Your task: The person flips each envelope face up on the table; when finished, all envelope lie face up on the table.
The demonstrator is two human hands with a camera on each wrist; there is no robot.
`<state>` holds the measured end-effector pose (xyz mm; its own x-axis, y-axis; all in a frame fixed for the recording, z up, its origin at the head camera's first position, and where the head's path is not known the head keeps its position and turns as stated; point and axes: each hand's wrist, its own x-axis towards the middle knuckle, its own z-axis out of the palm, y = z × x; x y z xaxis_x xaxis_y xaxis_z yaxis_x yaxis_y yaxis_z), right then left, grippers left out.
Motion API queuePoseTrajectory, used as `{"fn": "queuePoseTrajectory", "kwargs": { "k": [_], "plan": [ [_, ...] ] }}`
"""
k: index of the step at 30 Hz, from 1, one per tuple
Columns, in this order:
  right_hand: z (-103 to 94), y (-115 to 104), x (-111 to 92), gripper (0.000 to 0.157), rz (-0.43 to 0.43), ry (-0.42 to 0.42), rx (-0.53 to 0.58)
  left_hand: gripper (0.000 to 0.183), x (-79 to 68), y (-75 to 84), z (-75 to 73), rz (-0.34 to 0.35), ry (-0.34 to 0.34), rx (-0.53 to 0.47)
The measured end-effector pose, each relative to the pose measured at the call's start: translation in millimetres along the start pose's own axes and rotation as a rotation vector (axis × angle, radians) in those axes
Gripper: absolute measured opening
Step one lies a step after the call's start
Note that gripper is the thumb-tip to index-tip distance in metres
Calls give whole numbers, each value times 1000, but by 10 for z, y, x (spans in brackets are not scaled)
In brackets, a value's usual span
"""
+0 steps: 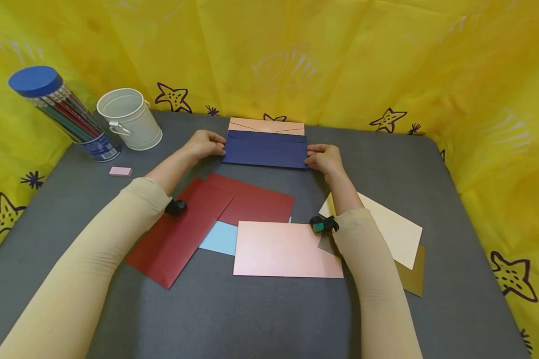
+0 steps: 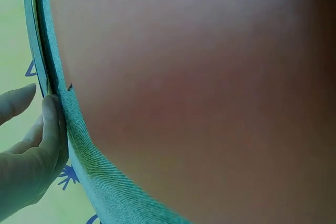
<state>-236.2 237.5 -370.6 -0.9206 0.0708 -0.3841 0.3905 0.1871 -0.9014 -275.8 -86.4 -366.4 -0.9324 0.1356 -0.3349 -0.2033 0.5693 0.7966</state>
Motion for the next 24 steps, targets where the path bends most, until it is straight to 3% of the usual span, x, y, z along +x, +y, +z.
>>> {"fn": "queuePoseTrajectory", "kwargs": {
  "k": [10, 17, 24],
  "plan": [
    [31, -1, 7, 56, 12, -15, -86, 45, 6, 48, 24, -60, -89, -114],
    [62, 8, 25, 56, -4, -13, -186, 45, 5, 38, 31, -45, -89, -104],
    [71, 19, 14, 52, -33, -20, -217, 44, -23, 30, 25, -23, -88, -54]
  ]
}}
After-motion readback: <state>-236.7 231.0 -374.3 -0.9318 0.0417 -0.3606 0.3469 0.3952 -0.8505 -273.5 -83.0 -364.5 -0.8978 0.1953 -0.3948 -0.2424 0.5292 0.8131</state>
